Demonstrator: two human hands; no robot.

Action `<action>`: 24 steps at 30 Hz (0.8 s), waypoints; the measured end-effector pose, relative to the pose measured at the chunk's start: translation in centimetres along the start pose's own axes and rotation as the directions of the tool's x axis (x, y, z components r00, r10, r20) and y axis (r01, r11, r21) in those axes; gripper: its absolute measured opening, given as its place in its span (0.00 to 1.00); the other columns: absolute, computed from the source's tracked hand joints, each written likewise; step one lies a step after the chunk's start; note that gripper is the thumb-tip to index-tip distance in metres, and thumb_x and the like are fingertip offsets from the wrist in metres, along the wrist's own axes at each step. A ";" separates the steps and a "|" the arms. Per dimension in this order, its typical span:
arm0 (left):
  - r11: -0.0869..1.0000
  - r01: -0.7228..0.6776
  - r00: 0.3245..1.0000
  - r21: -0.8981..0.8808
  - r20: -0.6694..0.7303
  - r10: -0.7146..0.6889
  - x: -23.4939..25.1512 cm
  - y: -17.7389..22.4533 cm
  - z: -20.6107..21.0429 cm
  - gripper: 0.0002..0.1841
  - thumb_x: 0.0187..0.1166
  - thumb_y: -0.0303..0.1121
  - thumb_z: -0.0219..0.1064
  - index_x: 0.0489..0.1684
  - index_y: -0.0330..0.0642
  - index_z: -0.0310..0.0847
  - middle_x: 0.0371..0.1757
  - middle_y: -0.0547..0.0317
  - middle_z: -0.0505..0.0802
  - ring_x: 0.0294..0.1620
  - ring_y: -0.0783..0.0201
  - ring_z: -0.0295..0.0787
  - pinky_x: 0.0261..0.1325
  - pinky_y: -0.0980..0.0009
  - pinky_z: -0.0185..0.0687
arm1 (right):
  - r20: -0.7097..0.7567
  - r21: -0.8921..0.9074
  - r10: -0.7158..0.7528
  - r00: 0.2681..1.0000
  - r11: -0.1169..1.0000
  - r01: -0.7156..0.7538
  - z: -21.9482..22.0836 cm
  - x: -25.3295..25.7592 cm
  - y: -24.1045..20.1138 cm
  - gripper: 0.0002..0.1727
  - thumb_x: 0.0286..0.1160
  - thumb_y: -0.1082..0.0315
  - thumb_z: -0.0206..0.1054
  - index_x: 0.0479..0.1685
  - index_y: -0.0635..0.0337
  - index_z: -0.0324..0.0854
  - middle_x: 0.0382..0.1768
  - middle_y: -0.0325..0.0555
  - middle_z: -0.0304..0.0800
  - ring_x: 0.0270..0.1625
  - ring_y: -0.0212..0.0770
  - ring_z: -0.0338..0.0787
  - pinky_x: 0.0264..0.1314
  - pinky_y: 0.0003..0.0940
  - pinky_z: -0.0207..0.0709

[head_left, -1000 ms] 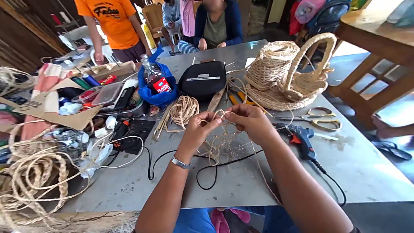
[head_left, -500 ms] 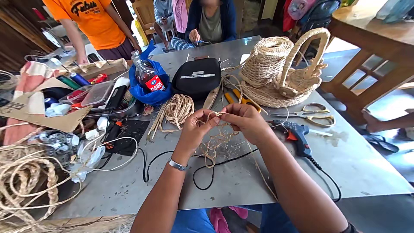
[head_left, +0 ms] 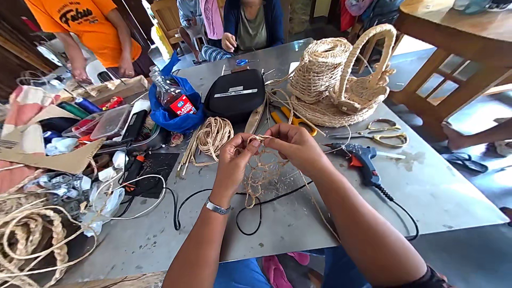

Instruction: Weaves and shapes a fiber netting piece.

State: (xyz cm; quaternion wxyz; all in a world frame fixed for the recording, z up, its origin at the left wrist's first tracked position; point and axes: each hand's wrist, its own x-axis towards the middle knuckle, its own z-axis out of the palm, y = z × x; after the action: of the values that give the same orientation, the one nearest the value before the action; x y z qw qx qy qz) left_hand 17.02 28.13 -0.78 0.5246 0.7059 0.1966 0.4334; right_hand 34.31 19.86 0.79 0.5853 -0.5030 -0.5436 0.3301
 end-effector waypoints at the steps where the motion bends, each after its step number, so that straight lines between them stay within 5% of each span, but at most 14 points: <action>1: 1.000 0.006 1.000 -0.002 -0.011 -0.006 0.0 -0.1 0.1 0.07 0.85 0.31 0.64 0.48 0.42 0.87 0.39 0.64 0.90 0.39 0.71 0.85 0.47 0.73 0.83 | 0.007 0.004 0.010 1.000 1.000 -0.010 0.0 0.0 0.0 0.05 0.80 0.68 0.68 0.47 0.58 0.85 0.28 0.38 0.84 0.18 0.27 0.71 0.18 0.20 0.61; 10: 0.987 -0.072 0.997 0.147 0.000 0.072 0.0 -0.8 0.4 0.05 0.84 0.31 0.65 0.48 0.42 0.85 0.39 0.63 0.89 0.39 0.70 0.85 0.46 0.72 0.84 | -0.039 -0.103 -0.017 0.999 0.995 0.013 0.2 0.2 0.6 0.03 0.76 0.71 0.68 0.42 0.58 0.87 0.29 0.39 0.86 0.24 0.30 0.78 0.24 0.24 0.70; 16: 0.996 0.085 0.988 0.012 0.127 -0.086 0.3 0.1 -1.1 0.18 0.85 0.33 0.62 0.70 0.41 0.81 0.54 0.56 0.92 0.49 0.64 0.89 0.55 0.67 0.87 | -0.088 0.090 0.028 0.996 0.996 -0.020 -1.0 0.8 0.3 0.06 0.80 0.68 0.67 0.48 0.59 0.85 0.29 0.37 0.85 0.21 0.26 0.74 0.22 0.21 0.65; 19: 0.993 0.114 0.987 -0.018 0.117 -0.111 0.5 0.1 -1.9 0.14 0.80 0.28 0.68 0.61 0.40 0.83 0.53 0.56 0.93 0.52 0.63 0.92 0.59 0.64 0.89 | -0.118 0.221 0.037 0.992 0.975 -0.010 -1.4 0.9 0.4 0.07 0.82 0.67 0.67 0.51 0.59 0.83 0.30 0.36 0.84 0.19 0.25 0.69 0.19 0.19 0.62; 22: 0.994 0.065 0.997 -0.088 0.039 -0.061 0.6 -0.2 -2.1 0.04 0.84 0.32 0.66 0.47 0.47 0.86 0.41 0.65 0.93 0.42 0.70 0.91 0.53 0.68 0.90 | -0.135 -0.010 -0.023 0.991 1.000 0.021 -1.7 1.2 0.5 0.10 0.88 0.66 0.60 0.57 0.63 0.79 0.36 0.39 0.87 0.28 0.26 0.78 0.31 0.23 0.72; 24: 0.993 0.012 1.000 -0.113 -0.008 -0.013 0.7 -0.4 -2.0 0.08 0.89 0.37 0.61 0.45 0.50 0.86 0.36 0.69 0.90 0.38 0.72 0.88 0.51 0.69 0.89 | -0.122 -0.123 -0.035 0.992 0.992 0.019 -1.6 1.3 0.8 0.12 0.91 0.66 0.55 0.61 0.64 0.75 0.36 0.41 0.88 0.30 0.28 0.79 0.36 0.27 0.75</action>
State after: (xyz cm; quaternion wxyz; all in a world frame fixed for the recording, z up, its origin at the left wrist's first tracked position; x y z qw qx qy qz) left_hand 15.87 29.92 -0.71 0.5656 0.6718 0.1785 0.4438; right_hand 36.20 20.93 0.53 0.5907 -0.5498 -0.5320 0.2565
